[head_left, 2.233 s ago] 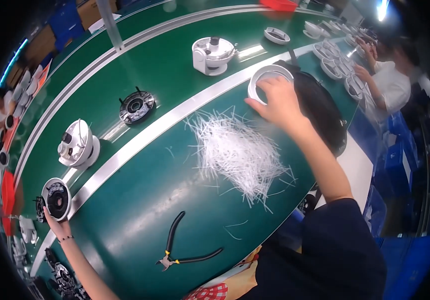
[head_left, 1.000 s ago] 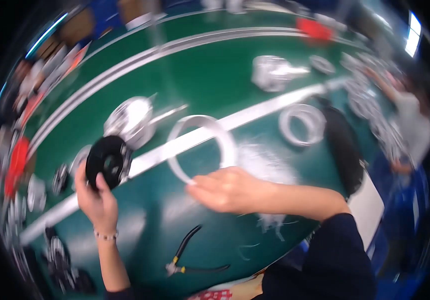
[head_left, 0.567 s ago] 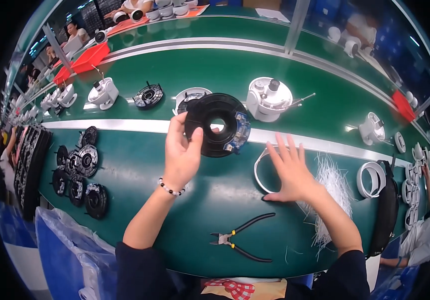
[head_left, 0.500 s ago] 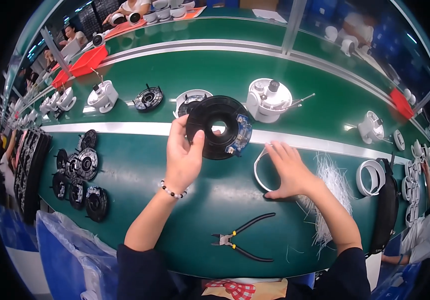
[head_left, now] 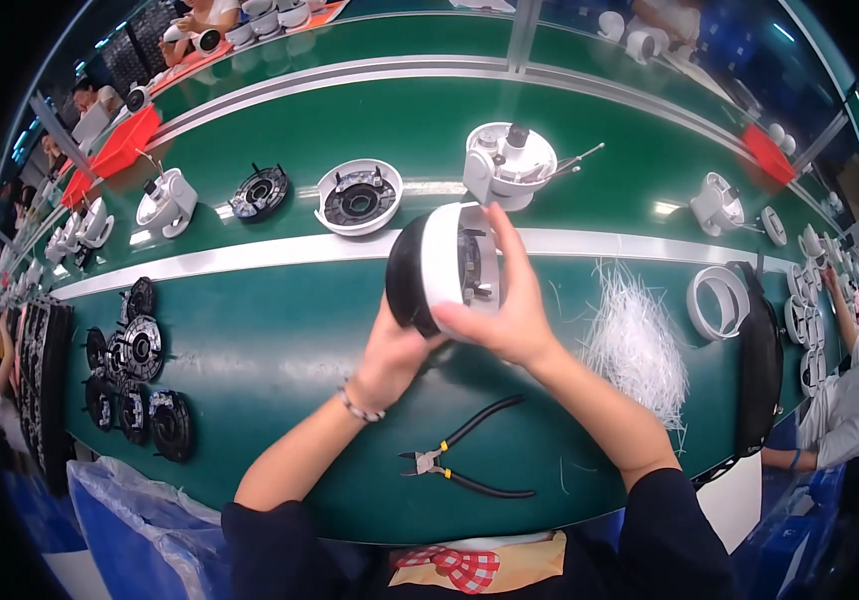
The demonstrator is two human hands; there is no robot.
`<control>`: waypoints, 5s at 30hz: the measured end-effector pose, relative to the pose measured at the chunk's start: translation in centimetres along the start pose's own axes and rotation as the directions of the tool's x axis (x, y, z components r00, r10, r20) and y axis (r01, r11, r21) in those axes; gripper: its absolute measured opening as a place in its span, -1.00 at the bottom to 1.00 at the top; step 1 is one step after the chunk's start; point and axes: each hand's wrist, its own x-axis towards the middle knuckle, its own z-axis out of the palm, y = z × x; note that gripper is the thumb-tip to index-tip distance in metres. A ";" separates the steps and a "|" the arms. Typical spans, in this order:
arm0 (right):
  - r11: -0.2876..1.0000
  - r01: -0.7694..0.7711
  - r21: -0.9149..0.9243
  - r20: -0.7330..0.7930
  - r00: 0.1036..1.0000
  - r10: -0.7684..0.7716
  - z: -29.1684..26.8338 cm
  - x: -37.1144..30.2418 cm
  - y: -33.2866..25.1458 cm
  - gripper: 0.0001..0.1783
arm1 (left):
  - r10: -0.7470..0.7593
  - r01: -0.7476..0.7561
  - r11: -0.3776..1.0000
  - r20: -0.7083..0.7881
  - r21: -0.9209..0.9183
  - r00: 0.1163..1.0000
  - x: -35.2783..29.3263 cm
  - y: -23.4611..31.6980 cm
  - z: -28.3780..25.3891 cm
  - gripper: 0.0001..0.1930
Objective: Assembling electronic components into circular housings on a factory production line.
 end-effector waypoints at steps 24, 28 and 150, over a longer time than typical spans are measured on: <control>0.864 0.099 -0.494 0.094 0.994 -0.061 5.1 -0.8 -3.7 0.32 | -0.119 0.089 0.923 -0.058 -0.375 0.991 0.0 2.1 -3.1 -0.25; 0.810 0.171 -0.561 0.179 0.980 -0.083 4.9 -0.5 -3.7 0.27 | -0.122 0.100 0.972 -0.090 -0.213 0.988 0.1 3.2 -2.3 -0.33; 0.995 0.019 -0.099 0.083 0.997 -0.011 10.2 4.0 -10.0 -0.24 | -0.070 0.114 0.989 -0.375 0.097 0.924 -3.2 16.7 -3.2 -0.55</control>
